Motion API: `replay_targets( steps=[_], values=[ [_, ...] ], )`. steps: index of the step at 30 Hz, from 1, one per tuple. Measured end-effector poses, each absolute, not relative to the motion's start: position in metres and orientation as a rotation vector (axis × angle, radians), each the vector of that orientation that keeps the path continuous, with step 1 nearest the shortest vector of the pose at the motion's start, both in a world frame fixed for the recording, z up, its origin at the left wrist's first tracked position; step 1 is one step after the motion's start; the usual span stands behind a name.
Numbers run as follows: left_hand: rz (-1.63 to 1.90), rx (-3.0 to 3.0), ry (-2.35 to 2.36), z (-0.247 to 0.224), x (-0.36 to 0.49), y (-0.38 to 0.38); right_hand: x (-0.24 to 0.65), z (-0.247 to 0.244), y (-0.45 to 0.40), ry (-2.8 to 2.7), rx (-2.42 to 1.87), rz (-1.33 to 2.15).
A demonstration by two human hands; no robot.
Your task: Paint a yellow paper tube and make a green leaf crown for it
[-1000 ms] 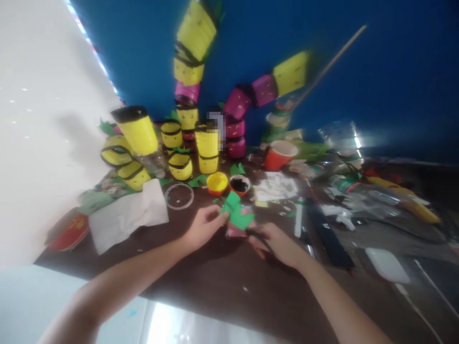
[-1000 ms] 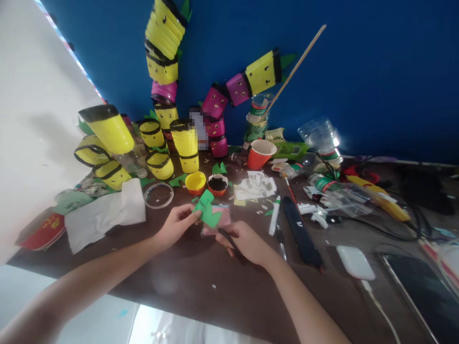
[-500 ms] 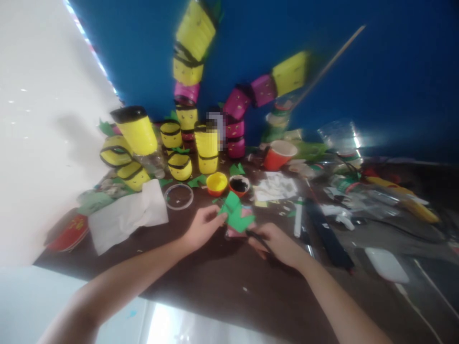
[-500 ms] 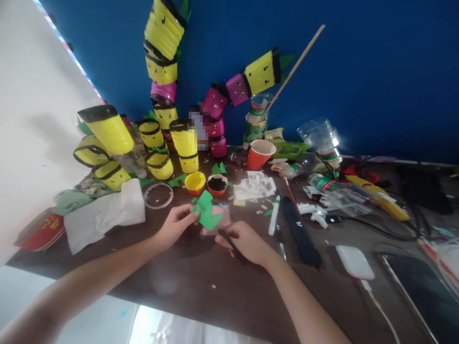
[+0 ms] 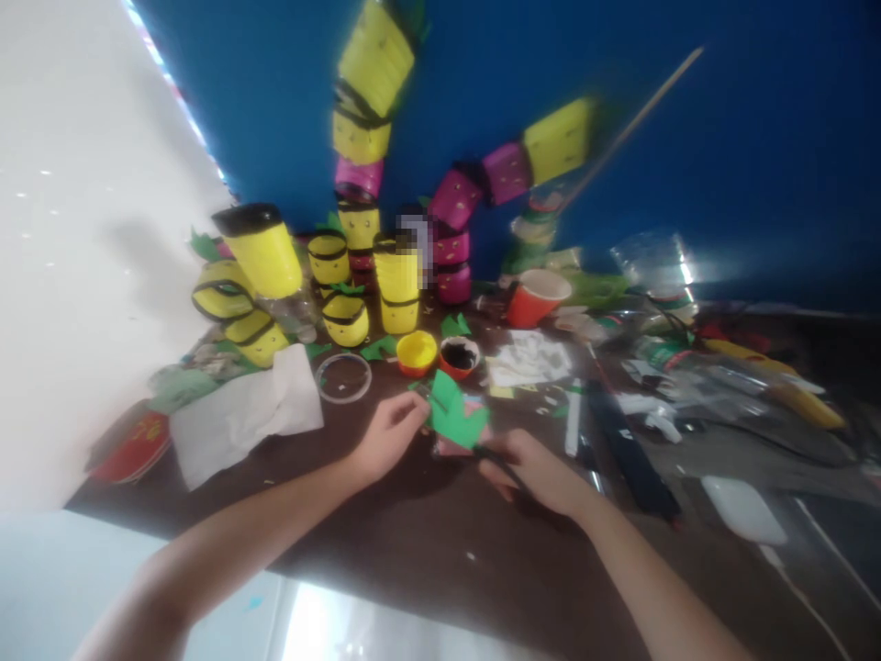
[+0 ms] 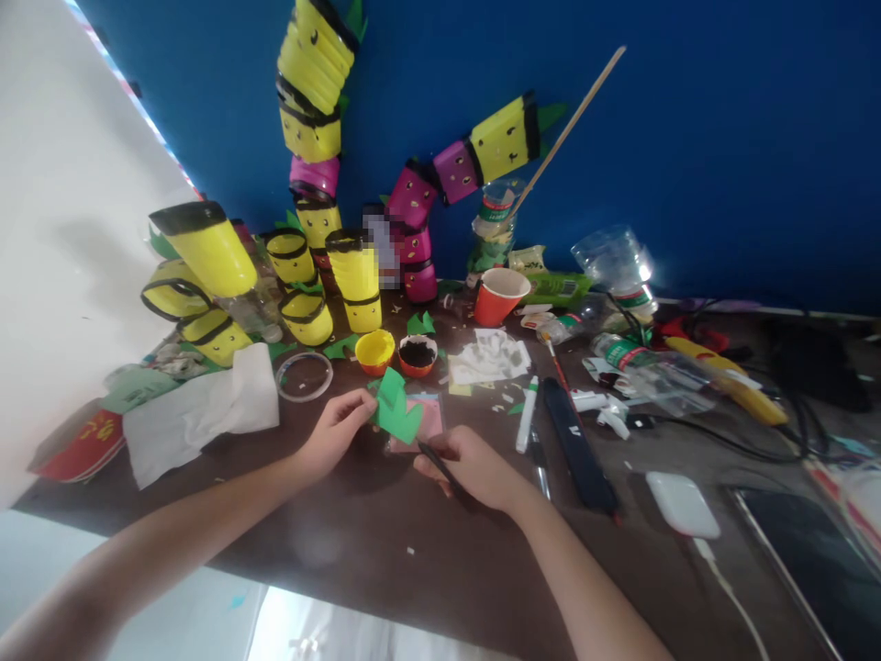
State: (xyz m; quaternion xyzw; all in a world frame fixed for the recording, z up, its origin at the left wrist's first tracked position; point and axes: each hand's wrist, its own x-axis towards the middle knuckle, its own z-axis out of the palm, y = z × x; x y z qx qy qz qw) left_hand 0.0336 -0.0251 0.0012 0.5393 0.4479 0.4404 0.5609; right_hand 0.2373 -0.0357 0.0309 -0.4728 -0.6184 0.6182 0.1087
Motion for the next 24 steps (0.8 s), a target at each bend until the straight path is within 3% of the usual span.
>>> replay_targets(
  steps=[24],
  values=[
    [1.067,1.329,1.023,-0.0021,0.033,-0.0245,0.238,0.0305,-0.0352,-1.941,-1.286,1.753]
  ],
)
